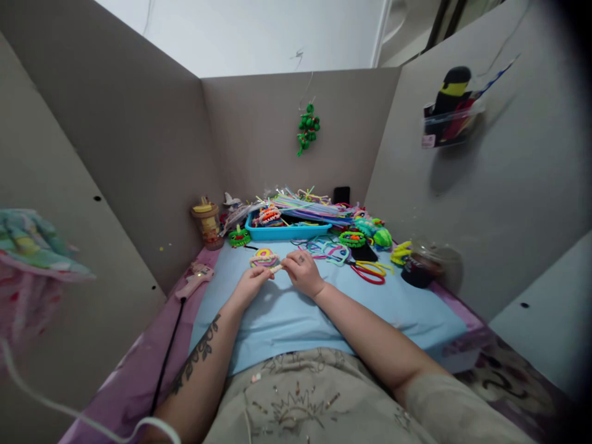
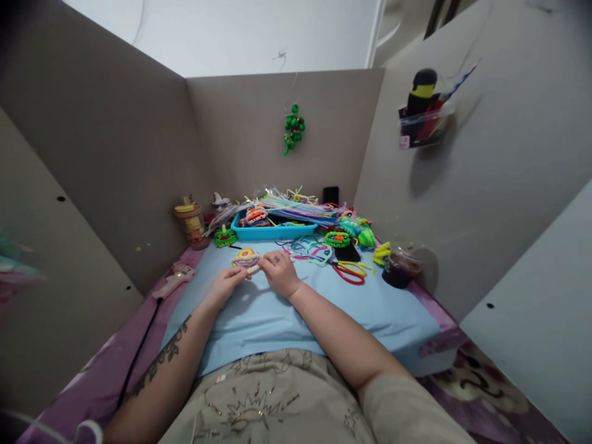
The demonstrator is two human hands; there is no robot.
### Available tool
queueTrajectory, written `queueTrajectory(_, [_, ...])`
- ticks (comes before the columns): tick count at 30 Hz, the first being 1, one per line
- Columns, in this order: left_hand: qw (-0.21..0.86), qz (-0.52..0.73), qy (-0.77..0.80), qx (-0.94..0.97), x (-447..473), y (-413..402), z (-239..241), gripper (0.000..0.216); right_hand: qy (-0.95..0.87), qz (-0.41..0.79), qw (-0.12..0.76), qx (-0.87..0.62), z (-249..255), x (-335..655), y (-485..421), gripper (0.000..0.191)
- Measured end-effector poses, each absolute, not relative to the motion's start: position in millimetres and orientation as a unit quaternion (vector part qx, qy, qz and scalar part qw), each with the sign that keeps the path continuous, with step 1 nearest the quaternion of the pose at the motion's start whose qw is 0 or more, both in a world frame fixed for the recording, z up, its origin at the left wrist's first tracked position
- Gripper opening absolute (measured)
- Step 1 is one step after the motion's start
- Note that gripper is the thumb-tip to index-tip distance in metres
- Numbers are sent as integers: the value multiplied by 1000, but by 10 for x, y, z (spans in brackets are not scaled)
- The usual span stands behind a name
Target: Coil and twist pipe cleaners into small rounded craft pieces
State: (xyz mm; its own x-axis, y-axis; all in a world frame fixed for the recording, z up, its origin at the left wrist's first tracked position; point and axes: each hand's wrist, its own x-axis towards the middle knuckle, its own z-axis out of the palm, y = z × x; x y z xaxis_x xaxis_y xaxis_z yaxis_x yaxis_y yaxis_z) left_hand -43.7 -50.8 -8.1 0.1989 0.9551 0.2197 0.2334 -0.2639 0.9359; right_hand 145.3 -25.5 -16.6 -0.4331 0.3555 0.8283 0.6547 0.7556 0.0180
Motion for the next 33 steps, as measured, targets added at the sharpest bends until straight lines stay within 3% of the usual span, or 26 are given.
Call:
queueTrajectory(5, [595,391,456,535,-472,-540,-44,30,-834,-175,430,-296,-188,1446,-246,18])
queueTrajectory(8, [619,380,450,519,-476,-550,-41,29,-838,-167,424,-299,-198,1438,-244,18])
queueTrajectory(11, [534,420,476,558,-449,-549,-65,29,-839,-146,421,-312,-195,1441,-243,17])
queueTrajectory(17, [225,483,467,706,-406,-521,-111,24,-850,-105,405,-319,-180,1479,-215,20])
queueTrajectory(33, [153,444,456,756,-395,-549,-95,27,-837,-136,415,-329,-199,1500,-171,17])
